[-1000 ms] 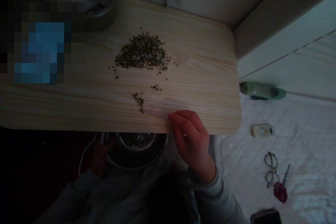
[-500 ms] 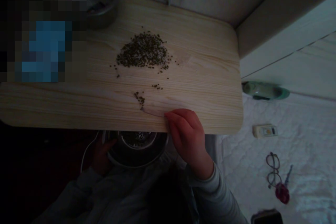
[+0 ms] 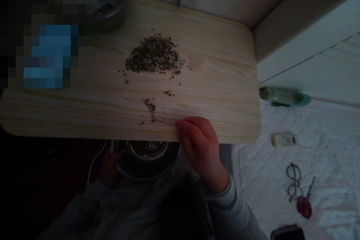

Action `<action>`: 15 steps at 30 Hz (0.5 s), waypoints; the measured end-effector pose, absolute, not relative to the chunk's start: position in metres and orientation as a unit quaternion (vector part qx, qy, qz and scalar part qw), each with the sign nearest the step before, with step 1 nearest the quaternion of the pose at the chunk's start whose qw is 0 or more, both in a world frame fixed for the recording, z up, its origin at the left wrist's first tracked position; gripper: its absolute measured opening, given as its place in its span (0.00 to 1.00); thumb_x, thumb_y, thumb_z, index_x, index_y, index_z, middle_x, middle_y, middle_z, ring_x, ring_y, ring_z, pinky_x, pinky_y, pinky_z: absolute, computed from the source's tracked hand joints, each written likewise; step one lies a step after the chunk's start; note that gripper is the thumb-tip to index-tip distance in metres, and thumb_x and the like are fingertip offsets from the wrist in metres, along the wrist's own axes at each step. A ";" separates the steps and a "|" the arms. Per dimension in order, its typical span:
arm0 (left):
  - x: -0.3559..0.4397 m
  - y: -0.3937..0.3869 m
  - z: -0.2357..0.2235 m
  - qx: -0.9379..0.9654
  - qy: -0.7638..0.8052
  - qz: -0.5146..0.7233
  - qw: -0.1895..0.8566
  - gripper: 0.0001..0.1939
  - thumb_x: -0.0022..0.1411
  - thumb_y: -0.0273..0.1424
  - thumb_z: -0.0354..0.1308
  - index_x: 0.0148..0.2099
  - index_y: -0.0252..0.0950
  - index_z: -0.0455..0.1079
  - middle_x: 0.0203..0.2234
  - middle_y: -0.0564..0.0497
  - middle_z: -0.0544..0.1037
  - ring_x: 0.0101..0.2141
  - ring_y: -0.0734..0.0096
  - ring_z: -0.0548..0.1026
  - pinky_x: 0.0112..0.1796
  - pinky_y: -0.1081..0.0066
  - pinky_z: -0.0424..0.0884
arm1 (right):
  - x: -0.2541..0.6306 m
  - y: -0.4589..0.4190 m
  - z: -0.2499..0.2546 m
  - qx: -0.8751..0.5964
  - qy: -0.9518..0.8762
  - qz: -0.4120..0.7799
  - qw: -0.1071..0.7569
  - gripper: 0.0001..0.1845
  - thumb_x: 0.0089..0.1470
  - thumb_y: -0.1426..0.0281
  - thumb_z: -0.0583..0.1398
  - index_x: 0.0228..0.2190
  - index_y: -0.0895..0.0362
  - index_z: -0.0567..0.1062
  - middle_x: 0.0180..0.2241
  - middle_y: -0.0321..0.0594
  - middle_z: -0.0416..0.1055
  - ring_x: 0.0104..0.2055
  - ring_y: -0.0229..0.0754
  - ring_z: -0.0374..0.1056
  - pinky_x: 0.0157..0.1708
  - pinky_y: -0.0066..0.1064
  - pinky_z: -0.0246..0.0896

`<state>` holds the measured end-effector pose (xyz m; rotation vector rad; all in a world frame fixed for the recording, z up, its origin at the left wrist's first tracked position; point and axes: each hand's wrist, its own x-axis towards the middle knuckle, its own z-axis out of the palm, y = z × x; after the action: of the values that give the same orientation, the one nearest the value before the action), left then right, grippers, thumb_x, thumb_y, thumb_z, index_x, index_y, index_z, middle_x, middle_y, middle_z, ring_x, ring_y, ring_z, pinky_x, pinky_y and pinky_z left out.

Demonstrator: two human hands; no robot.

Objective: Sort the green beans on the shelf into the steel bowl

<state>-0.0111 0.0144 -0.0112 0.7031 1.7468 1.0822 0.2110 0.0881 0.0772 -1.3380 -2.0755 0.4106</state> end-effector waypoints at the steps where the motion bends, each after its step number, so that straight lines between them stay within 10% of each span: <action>1: -0.011 0.015 -0.010 0.286 0.713 0.438 0.467 0.16 0.46 0.38 0.57 0.39 0.40 0.73 0.33 0.48 0.77 0.45 0.54 0.71 0.45 0.58 0.67 | 0.211 0.088 0.077 -0.507 -0.789 0.154 0.312 0.12 0.51 0.80 0.56 0.38 0.58 0.70 0.35 0.42 0.69 0.38 0.39 0.65 0.37 0.32 0.64; 15: -0.012 0.017 0.001 0.212 0.706 0.443 0.510 0.10 0.43 0.29 0.60 0.32 0.41 0.73 0.34 0.47 0.75 0.47 0.54 0.68 0.48 0.60 0.63 | 0.208 0.084 0.079 -0.495 -0.795 0.174 0.305 0.14 0.51 0.79 0.55 0.39 0.54 0.71 0.35 0.42 0.70 0.37 0.41 0.66 0.35 0.36 0.65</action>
<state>-0.0121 0.0171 0.0012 0.5116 1.7009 1.0667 0.2085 0.0843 0.0786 -1.3098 -2.1055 0.4607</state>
